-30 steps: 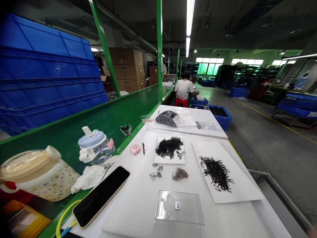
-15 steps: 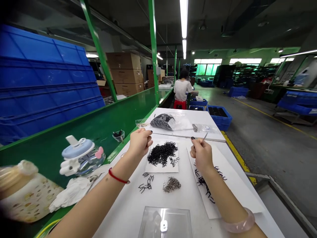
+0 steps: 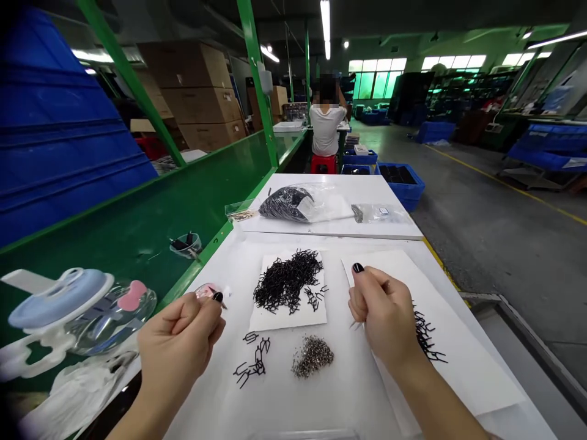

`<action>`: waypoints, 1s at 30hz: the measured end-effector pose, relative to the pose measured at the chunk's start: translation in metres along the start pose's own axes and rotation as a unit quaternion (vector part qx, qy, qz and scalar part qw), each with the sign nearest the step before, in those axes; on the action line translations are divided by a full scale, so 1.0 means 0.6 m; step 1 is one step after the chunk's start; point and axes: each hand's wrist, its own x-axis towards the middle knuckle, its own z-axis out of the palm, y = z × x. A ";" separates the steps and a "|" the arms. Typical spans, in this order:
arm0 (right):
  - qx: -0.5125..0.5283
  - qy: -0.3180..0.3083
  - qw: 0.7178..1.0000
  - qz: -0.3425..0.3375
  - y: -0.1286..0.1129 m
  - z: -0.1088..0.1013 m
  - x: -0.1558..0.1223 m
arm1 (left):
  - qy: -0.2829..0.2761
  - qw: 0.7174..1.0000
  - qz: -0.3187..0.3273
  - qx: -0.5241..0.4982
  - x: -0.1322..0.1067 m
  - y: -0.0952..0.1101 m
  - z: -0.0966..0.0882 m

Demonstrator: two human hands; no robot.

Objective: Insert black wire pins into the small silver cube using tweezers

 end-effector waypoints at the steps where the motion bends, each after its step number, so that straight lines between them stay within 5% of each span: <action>1: -0.014 0.013 1.000 0.000 0.010 0.000 0.000 | -0.001 1.000 0.002 0.003 -0.002 -0.004 0.000; 10: -0.198 0.079 0.977 0.012 0.051 -0.005 -0.001 | 0.061 0.998 -0.004 0.023 0.011 -0.014 -0.013; 20: -0.307 0.098 0.946 0.022 0.036 0.007 -0.018 | -0.054 0.997 0.036 0.046 0.014 -0.044 -0.011; 30: -0.277 0.059 0.959 -0.014 0.051 0.007 -0.007 | -0.059 0.991 0.103 0.054 0.023 -0.056 -0.014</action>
